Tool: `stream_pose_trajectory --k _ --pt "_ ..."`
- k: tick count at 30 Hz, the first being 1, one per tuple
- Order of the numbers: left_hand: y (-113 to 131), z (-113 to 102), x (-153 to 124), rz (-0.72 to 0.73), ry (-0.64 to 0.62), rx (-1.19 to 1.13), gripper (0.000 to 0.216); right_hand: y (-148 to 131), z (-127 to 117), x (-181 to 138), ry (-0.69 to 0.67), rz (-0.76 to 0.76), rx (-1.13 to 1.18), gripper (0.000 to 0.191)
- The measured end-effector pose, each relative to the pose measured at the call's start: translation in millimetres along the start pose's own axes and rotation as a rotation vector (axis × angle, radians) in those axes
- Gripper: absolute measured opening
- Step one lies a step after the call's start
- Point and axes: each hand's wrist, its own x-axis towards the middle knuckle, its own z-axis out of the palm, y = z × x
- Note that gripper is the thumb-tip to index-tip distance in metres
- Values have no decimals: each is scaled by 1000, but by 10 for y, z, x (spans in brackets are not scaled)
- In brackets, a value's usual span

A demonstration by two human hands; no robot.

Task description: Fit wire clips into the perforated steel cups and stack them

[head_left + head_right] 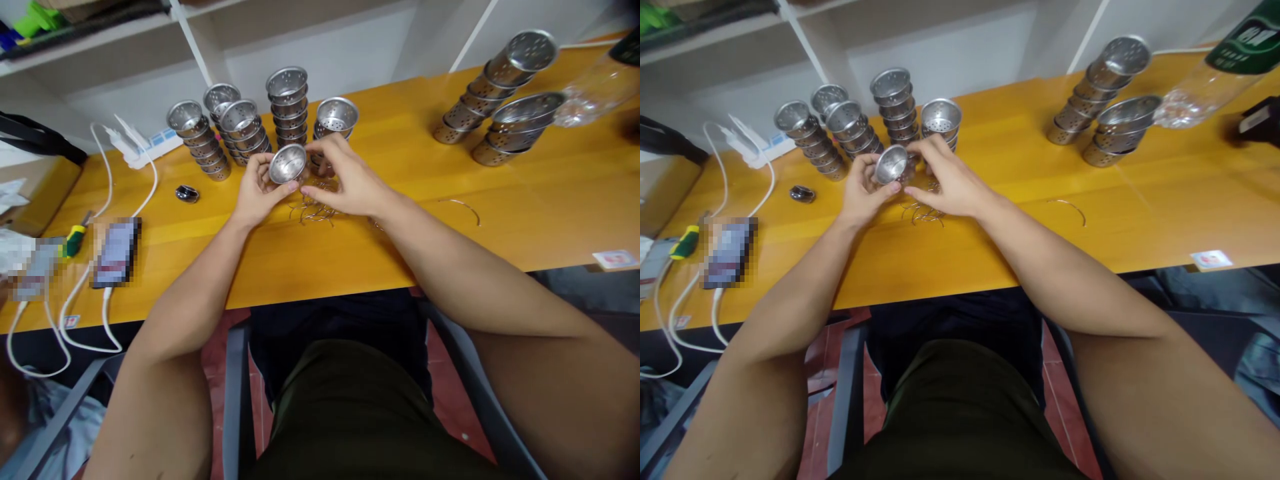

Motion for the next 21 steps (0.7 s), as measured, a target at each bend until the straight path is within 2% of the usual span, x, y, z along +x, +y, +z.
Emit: stream_pose_trajectory --k 2,3,5,8,10,12,14,17,19,21 --pt "80 22 26 19 -19 -30 78 -44 15 9 9 -36 39 94" --pt "115 31 39 24 -25 -37 75 -69 20 13 10 -55 52 94" --pt "175 42 54 12 -37 -29 76 -120 22 22 4 -78 68 84" --pt "252 56 38 -66 -35 28 97 -168 -24 46 30 -76 87 62" --pt "302 71 3 -148 -13 82 107 -152 -113 77 152 -59 67 56" --pt "346 90 -34 -206 -5 119 108 -89 -240 119 340 -13 1 54" --pt "379 109 -56 -230 -24 125 106 9 -365 165 433 80 -64 51" --pt "420 128 -54 -246 -59 116 103 173 -452 226 340 205 -47 49" --pt "449 133 -42 -249 -62 118 100 253 -437 258 301 208 9 52" --pt "476 135 -35 -244 -57 126 96 276 -407 276 314 179 25 47"
